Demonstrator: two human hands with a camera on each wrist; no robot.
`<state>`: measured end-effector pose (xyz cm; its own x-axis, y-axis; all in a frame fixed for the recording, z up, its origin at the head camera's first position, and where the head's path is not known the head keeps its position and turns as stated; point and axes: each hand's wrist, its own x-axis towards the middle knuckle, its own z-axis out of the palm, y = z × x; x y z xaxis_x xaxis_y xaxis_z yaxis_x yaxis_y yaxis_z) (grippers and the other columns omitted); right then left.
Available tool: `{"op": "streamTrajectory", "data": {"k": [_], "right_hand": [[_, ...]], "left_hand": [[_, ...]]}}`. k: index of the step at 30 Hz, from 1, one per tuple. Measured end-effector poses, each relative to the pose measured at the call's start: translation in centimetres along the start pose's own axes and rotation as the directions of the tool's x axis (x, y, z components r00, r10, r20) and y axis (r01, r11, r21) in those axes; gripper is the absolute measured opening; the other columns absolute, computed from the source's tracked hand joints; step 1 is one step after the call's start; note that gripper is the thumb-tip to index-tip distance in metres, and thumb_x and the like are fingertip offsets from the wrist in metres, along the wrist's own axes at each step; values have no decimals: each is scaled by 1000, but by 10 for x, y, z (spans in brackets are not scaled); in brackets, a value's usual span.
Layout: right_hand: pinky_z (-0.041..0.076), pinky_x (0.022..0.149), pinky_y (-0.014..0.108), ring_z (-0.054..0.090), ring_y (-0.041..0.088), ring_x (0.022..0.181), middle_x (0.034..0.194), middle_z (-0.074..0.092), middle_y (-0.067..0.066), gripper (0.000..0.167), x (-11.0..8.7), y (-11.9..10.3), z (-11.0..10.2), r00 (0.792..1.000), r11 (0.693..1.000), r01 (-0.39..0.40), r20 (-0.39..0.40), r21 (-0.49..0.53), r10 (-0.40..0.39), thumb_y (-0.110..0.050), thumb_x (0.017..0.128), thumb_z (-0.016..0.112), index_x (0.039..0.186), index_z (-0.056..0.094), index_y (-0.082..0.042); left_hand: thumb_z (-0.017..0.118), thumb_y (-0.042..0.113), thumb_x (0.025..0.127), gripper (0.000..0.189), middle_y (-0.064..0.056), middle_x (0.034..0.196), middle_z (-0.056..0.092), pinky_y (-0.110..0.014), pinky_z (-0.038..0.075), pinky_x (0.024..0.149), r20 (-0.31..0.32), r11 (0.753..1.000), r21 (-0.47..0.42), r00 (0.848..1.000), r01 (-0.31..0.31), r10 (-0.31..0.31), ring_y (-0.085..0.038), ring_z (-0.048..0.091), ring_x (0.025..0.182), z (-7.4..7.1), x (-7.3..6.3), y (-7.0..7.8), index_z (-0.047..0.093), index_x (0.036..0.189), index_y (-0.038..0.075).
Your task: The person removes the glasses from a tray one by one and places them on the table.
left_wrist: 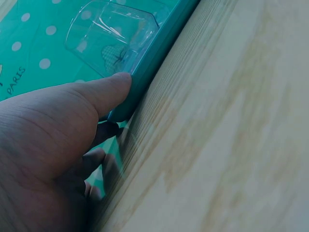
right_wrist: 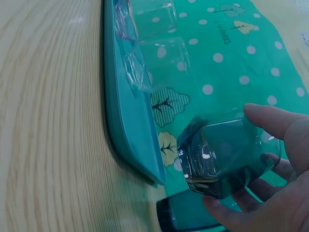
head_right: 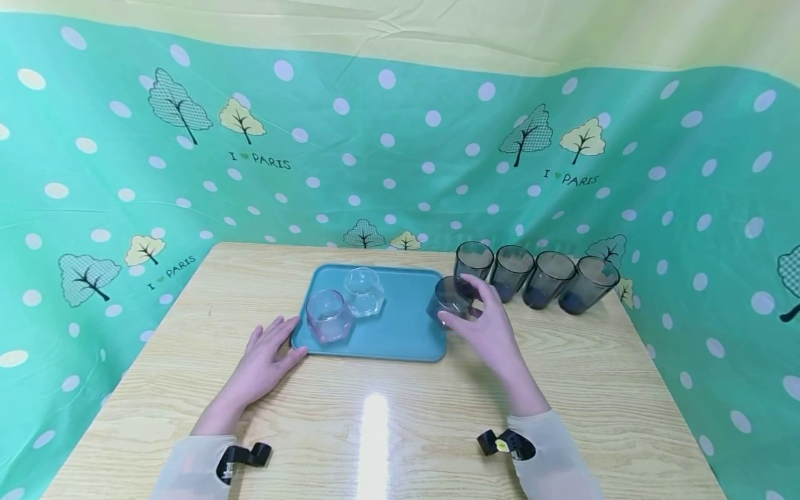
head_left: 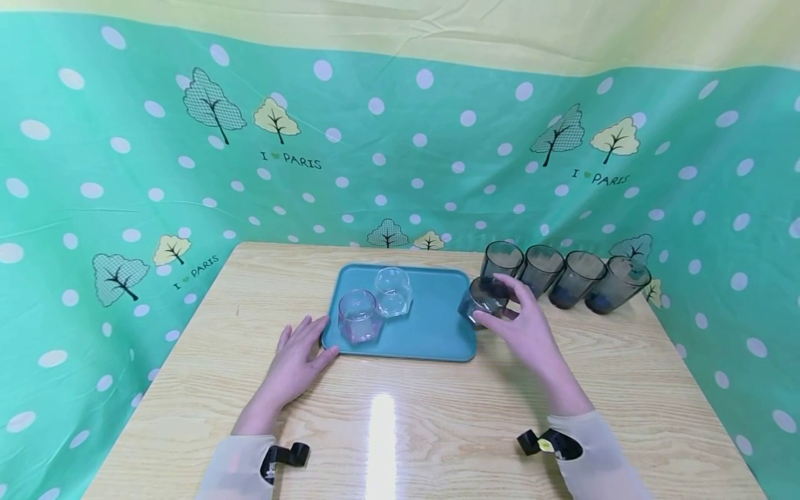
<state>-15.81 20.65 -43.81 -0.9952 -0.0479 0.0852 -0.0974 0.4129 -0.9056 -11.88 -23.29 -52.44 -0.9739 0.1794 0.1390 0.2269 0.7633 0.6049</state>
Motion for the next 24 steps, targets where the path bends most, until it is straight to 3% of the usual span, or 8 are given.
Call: {"op": "streamTrajectory", "data": {"k": [11,24], "right_hand": [[45,123,55,46,39,150,167,39,21,87,-4,11,-17,1000,999,-29,1,-14,29,-30,97,90,169,42,-17],[46,122,55,46,39,152,166,45,21,91,-8,23,-28,998,998,-63,7,-21,63,-30,97,90,171,39,-17]], "left_hand": [[73,36,110,73,-24,165,51,-68,3,133,1,1000,4,1000,4,-4,-49,28,163,-1,0,1,45,166,-1],[73,34,109,73,-24,166,50,-67,2,133,9,1000,6,1000,23,-23,-48,27,163,-2,0,2,45,166,0]]}}
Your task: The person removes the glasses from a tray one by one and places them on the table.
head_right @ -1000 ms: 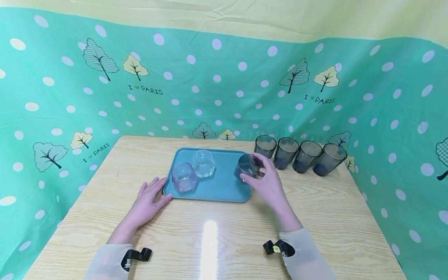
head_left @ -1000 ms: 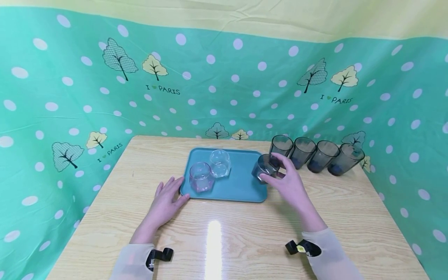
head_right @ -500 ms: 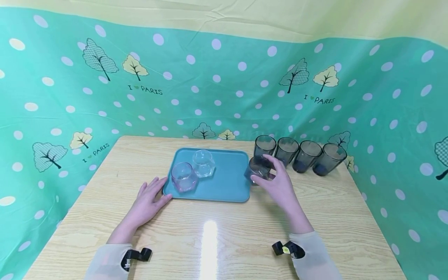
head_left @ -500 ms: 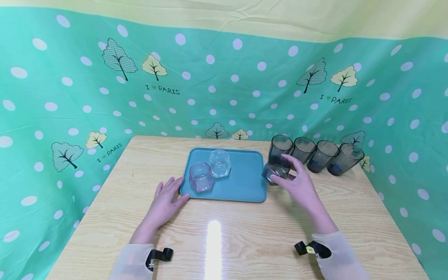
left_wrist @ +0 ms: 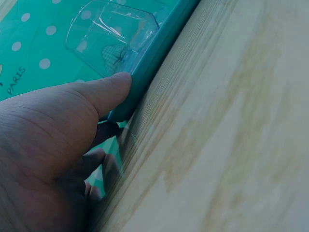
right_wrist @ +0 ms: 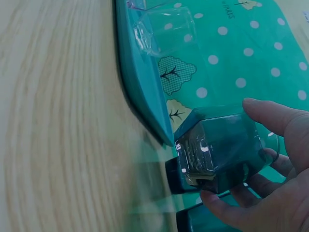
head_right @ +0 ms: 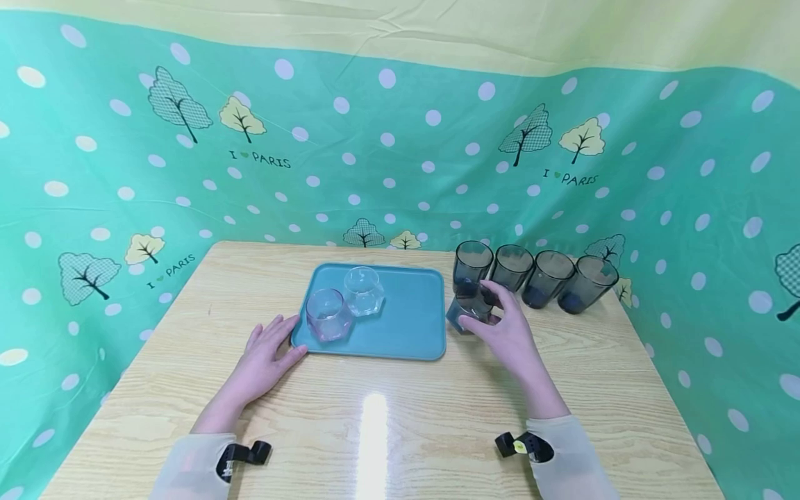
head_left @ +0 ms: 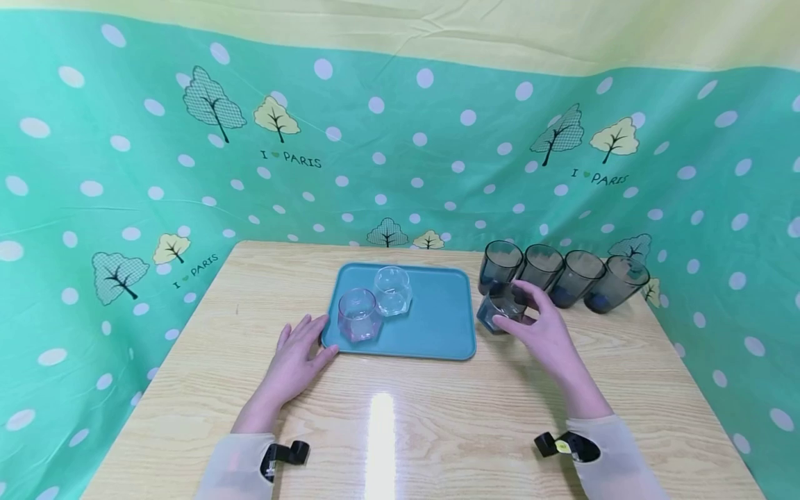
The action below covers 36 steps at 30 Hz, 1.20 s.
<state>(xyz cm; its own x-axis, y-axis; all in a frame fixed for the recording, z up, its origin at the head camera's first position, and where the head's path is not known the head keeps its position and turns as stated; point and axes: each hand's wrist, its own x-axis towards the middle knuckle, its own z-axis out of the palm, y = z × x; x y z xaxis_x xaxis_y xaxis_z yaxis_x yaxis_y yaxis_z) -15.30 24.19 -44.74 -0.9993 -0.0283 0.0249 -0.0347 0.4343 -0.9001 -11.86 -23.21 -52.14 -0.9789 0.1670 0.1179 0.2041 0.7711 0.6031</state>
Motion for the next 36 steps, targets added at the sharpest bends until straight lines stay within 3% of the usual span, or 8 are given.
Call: {"op": "streamTrajectory", "data": {"k": [18,36], "right_hand": [[44,123,58,44,41,154,167,41,21,92,3,14,2,1000,1000,-19,9,-2,19,-31,98,89,171,38,-11],[41,125,60,40,43,157,168,41,25,91,5,18,5,999,999,-41,24,-9,42,-27,99,88,172,36,-13]], "left_hand": [[73,35,109,73,-23,166,50,-66,1,134,6,1000,-6,1000,2,-2,-48,26,164,-1,0,0,44,167,1],[73,34,109,73,-23,166,50,-67,2,133,2,1000,-8,1000,-3,3,-48,27,163,-1,0,1,44,167,0]]}}
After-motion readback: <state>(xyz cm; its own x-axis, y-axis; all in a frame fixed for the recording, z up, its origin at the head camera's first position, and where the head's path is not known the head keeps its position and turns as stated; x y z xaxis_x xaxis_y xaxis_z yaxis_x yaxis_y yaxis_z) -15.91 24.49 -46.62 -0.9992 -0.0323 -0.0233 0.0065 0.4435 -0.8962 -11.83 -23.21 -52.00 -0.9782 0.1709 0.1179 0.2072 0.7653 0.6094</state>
